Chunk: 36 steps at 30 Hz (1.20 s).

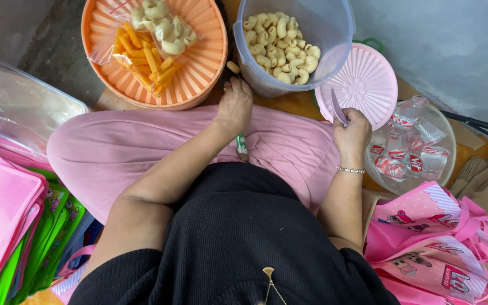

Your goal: The person is portioning snacks into small plastic bags and then placing those bags into larger pink gift bags.

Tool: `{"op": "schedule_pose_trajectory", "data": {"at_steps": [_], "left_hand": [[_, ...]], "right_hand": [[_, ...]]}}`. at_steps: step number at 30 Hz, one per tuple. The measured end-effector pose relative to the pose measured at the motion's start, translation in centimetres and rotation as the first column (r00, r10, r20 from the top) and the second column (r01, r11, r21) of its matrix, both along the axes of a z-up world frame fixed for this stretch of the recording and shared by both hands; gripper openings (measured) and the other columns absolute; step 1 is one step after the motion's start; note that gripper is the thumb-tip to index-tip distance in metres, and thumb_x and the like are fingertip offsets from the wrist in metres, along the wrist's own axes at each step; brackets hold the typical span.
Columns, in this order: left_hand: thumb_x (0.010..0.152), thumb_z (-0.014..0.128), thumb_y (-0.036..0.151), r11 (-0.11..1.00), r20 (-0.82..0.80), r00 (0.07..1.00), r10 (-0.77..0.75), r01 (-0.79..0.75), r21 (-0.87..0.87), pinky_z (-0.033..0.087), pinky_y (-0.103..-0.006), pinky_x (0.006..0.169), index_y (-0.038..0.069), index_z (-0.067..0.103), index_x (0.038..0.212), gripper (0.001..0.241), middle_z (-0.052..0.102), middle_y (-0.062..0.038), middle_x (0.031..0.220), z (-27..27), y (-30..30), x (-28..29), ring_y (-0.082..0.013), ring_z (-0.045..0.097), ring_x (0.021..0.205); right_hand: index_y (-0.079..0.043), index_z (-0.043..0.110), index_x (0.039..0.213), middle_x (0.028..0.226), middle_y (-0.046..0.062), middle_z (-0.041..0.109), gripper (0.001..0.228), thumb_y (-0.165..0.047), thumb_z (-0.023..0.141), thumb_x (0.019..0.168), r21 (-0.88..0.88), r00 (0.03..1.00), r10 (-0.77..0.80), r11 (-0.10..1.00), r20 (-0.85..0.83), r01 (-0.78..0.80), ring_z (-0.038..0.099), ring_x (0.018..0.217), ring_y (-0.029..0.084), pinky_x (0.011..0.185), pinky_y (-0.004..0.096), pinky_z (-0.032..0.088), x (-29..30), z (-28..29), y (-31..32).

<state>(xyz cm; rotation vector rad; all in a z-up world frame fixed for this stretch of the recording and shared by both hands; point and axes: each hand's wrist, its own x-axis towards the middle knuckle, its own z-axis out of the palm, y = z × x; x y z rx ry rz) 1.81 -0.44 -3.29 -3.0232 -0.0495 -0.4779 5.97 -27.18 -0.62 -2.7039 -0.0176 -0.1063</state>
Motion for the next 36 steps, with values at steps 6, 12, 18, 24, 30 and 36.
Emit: {"op": "schedule_pose_trajectory", "data": {"at_steps": [6, 12, 18, 24, 30, 36], "left_hand": [[0.062, 0.054, 0.011, 0.883, -0.133, 0.989, 0.069, -0.122, -0.452, 0.044, -0.0460, 0.086, -0.018, 0.029, 0.120, 0.070, 0.029, -0.036, 0.122, -7.1, 1.0, 5.7, -0.0525, 0.040, 0.106], [0.059, 0.059, -0.003, 0.708, -0.252, 0.967, 0.033, -0.201, -0.678, 0.032, -0.0393, 0.102, -0.010, 0.012, 0.130, 0.086, 0.012, -0.030, 0.133, -0.4, 2.6, 5.4, -0.0470, 0.024, 0.121], [0.068, 0.054, 0.015, 0.819, -0.412, 0.901, 0.138, -0.338, -0.464, 0.028, -0.0416, 0.095, 0.007, 0.045, 0.121, 0.054, 0.038, -0.012, 0.121, -7.7, 3.3, 8.9, -0.0417, 0.040, 0.108], [0.074, 0.042, 0.012, 0.916, -0.144, 0.964, 0.225, -0.259, -0.307, 0.016, -0.0553, 0.087, 0.002, 0.062, 0.087, 0.026, 0.057, -0.016, 0.084, -8.4, 2.4, 8.6, -0.0457, 0.042, 0.098], [0.076, 0.048, 0.012, 0.892, -0.569, 0.779, 0.263, -0.421, -0.164, 0.011, -0.0513, 0.092, -0.002, 0.058, 0.102, 0.031, 0.040, -0.023, 0.115, -3.7, 2.3, 9.7, -0.0445, 0.026, 0.111], [0.079, 0.047, 0.013, 0.830, -0.616, 0.704, 0.352, -0.540, -0.143, 0.005, -0.0490, 0.095, 0.003, 0.057, 0.108, 0.032, 0.040, -0.019, 0.118, -1.1, 1.7, 10.2, -0.0380, 0.025, 0.117]], "right_hand": [[-0.013, 0.065, 0.084, 0.068, 0.007, 0.059, 0.008, -0.016, 0.065, 0.076, 0.365, 0.995, -0.076, 0.930, 0.065, 0.047, 0.058, 0.066, 0.017, 0.060, 0.027, 0.045, -0.1, 0.8, 0.9], [-0.009, 0.063, 0.084, 0.066, 0.006, 0.056, 0.007, -0.014, 0.063, 0.079, 0.617, 0.990, -0.094, 0.787, 0.102, 0.012, 0.051, 0.066, 0.009, 0.059, 0.024, 0.045, -1.0, 2.9, 4.9], [-0.005, 0.061, 0.079, 0.063, 0.010, 0.057, 0.011, -0.015, 0.066, 0.080, 0.588, 0.989, -0.095, 0.809, 0.113, 0.010, 0.052, 0.063, 0.013, 0.059, 0.029, 0.046, -1.1, 3.7, 5.2], [-0.007, 0.062, 0.079, 0.064, 0.009, 0.057, 0.009, -0.015, 0.065, 0.080, 0.536, 0.982, -0.145, 0.842, 0.123, 0.057, 0.055, 0.063, 0.014, 0.056, 0.027, 0.045, -0.9, 3.1, 3.7], [-0.007, 0.062, 0.079, 0.063, 0.010, 0.057, 0.006, -0.012, 0.064, 0.078, 0.513, 0.979, -0.156, 0.856, 0.131, 0.068, 0.053, 0.061, 0.015, 0.055, 0.028, 0.043, -1.0, 2.2, 2.9], [-0.006, 0.062, 0.077, 0.062, 0.011, 0.055, 0.005, -0.010, 0.065, 0.076, 0.451, 0.967, -0.178, 0.889, 0.182, 0.079, 0.053, 0.058, 0.019, 0.054, 0.029, 0.043, -1.4, 1.2, 1.1]]}}
